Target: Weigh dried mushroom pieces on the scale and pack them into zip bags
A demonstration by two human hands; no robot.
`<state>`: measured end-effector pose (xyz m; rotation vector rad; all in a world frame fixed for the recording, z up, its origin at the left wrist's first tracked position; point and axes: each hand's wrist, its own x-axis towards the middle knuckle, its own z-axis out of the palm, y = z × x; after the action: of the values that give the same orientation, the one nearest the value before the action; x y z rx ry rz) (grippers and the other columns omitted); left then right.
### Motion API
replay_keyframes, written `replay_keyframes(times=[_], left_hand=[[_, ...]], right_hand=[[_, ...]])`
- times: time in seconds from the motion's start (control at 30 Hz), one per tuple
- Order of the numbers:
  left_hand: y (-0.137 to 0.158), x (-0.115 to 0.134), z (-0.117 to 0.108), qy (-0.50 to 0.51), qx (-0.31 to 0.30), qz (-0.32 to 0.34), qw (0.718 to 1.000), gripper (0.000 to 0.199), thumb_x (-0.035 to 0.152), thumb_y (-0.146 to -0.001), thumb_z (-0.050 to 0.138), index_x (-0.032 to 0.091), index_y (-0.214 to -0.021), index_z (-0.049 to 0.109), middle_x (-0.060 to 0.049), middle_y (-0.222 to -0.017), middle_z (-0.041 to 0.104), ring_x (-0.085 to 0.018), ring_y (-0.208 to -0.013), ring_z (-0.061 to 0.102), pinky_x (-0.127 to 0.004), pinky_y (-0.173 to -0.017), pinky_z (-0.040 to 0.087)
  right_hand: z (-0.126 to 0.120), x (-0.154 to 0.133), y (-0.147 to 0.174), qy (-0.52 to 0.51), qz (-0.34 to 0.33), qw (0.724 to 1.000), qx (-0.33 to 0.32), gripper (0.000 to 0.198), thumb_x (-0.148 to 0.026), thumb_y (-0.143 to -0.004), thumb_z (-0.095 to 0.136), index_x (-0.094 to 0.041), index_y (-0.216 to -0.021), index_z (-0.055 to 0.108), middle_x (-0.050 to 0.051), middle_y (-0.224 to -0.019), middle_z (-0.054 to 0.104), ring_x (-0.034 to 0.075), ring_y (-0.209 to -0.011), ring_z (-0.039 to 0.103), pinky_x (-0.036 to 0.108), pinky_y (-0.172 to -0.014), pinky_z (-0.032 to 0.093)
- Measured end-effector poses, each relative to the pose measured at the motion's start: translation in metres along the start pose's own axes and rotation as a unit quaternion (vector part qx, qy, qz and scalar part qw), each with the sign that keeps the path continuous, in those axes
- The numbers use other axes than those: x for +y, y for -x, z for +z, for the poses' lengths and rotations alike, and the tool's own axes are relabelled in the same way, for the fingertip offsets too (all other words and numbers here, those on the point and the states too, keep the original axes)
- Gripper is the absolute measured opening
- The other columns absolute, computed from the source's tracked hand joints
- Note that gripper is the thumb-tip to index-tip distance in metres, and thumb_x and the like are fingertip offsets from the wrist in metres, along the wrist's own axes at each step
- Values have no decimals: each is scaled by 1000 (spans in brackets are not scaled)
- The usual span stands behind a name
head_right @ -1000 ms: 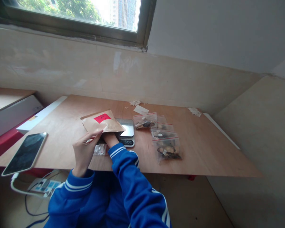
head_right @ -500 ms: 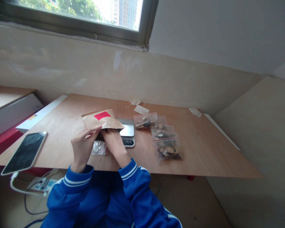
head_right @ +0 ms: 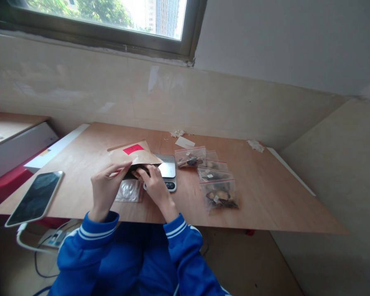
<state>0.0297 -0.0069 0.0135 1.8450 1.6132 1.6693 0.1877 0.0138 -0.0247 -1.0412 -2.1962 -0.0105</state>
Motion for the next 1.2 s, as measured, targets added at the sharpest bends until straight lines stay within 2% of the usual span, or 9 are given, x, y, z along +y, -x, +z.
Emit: replay_keyframes(times=[0.1,0.23,0.4,0.53,0.67,0.9,1.0,1.2], left_hand=[[-2,1,1,-2,-1,5,1000,15,31,-85,65,27,-95,76,2,-91,74,-14,-78,69,-22,-71,57],[-4,4,4,-3,1,2,1000,14,29,-85,65,27,-94,76,3,-91,75,-13,-76,69,-22,-71,56],[-8,6,8,4,2,1,1000,14,29,-85,65,26,-94,75,2,-91,75,-13,-76,69,-23,-71,56],[-9,8,12,3,1,-4,1000,15,29,-85,64,26,-94,75,1,-91,75,-14,-75,69,-23,-69,56],[-14,6,18,3,-7,-8,1000,16,31,-86,63,25,-93,75,0,-91,75,-13,-72,69,-24,-67,55],[-33,-4,29,-15,-7,-12,1000,15,30,-86,62,26,-94,74,0,-97,75,-14,-73,70,-25,-70,54],[-37,-9,30,-13,-6,-6,1000,16,31,-87,61,25,-93,74,0,-96,75,-14,-73,70,-24,-68,53],[-38,-17,28,-3,22,4,1000,21,37,-88,59,26,-96,74,-1,-94,74,-14,-74,69,-25,-69,55]], right_hand=[[2,8,4,-37,-10,998,41,43,-7,-94,36,-22,-130,53,12,-126,51,23,-124,48,42,-107,45],[8,11,4,-44,-19,995,85,45,-6,-94,34,-22,-132,50,12,-124,50,22,-125,47,42,-107,45],[17,12,3,-41,-10,992,122,46,-5,-94,36,-26,-134,48,11,-127,48,21,-128,45,41,-108,44],[24,14,6,-44,3,982,183,47,-6,-95,37,-28,-135,45,10,-128,48,21,-129,46,42,-108,44],[30,18,11,-58,31,968,242,46,-8,-96,36,-31,-136,43,9,-127,49,20,-128,46,43,-108,45],[33,41,14,-59,134,935,322,35,-15,-98,34,-24,-127,50,11,-118,52,20,-116,54,43,-101,48],[32,52,12,-67,167,935,307,31,-18,-98,35,-21,-123,52,12,-113,55,20,-112,55,42,-99,48],[34,71,6,-107,209,958,164,37,-11,-91,37,-15,-121,58,14,-112,58,23,-110,54,42,-98,46]])
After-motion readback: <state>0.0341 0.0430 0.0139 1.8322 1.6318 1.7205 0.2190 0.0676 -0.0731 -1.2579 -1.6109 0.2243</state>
